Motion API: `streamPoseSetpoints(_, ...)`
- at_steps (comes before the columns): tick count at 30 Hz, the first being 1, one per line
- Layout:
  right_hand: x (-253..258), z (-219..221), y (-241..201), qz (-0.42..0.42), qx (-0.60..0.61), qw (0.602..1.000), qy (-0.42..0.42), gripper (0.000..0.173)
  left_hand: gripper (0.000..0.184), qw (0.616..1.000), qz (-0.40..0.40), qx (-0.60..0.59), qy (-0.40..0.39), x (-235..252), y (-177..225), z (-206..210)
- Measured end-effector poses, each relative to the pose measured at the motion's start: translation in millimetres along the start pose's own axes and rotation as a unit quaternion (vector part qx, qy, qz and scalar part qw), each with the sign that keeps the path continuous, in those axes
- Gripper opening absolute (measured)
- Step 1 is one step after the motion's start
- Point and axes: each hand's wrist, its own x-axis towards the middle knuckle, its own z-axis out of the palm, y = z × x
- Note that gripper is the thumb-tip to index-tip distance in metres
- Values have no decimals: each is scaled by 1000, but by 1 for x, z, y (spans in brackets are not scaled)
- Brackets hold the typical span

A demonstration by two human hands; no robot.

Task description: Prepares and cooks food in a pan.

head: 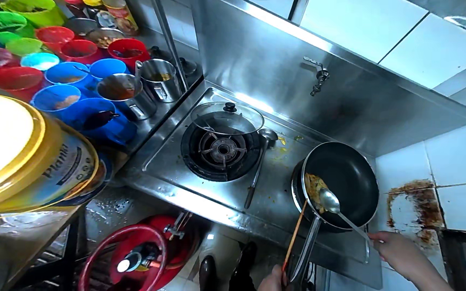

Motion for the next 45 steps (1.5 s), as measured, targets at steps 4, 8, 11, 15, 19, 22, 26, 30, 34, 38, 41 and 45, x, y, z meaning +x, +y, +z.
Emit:
streamPoseSetpoints(4,2,1,1,-2,-9,1000,1,30,34,1000,0,2,3,1,-1,1)
streamPoseSetpoints(8,-1,-2,3,-6,17,1000,3,30,35,1000,-13,3,0,-1,3,0)
streamPoseSetpoints(11,-7,-9,11,-22,84,995,41,29,37,1000,-17,-7,6,-2,5,-2)
streamPoseSetpoints(15,-8,0,14,-13,95,992,79,28,35,1000,-7,-9,6,-1,1,-1)
streamPoseSetpoints(19,-12,6,14,-7,113,992,58,28,34,1000,-1,-9,7,1,-3,-1)
streamPoseSetpoints(22,-24,-9,22,3,153,985,81,29,32,1000,8,-16,12,2,-4,-3)
streamPoseSetpoints(26,-18,-7,27,27,145,984,101,30,33,1000,15,-23,6,2,-5,-2)
streamPoseSetpoints(30,-17,21,34,30,157,985,58,30,32,999,18,-30,7,4,-6,-1)
streamPoseSetpoints(34,-11,30,39,35,136,989,44,29,31,1000,17,-21,8,5,-6,-2)
streamPoseSetpoints(38,-8,11,30,36,73,996,21,30,30,1000,12,-25,2,4,-4,1)
streamPoseSetpoints(41,-4,-3,21,31,33,999,4,31,30,999,16,-35,5,5,-3,3)
streamPoseSetpoints(45,-1,-15,14,30,-9,999,-14,32,29,999,19,-36,7,5,-3,4)
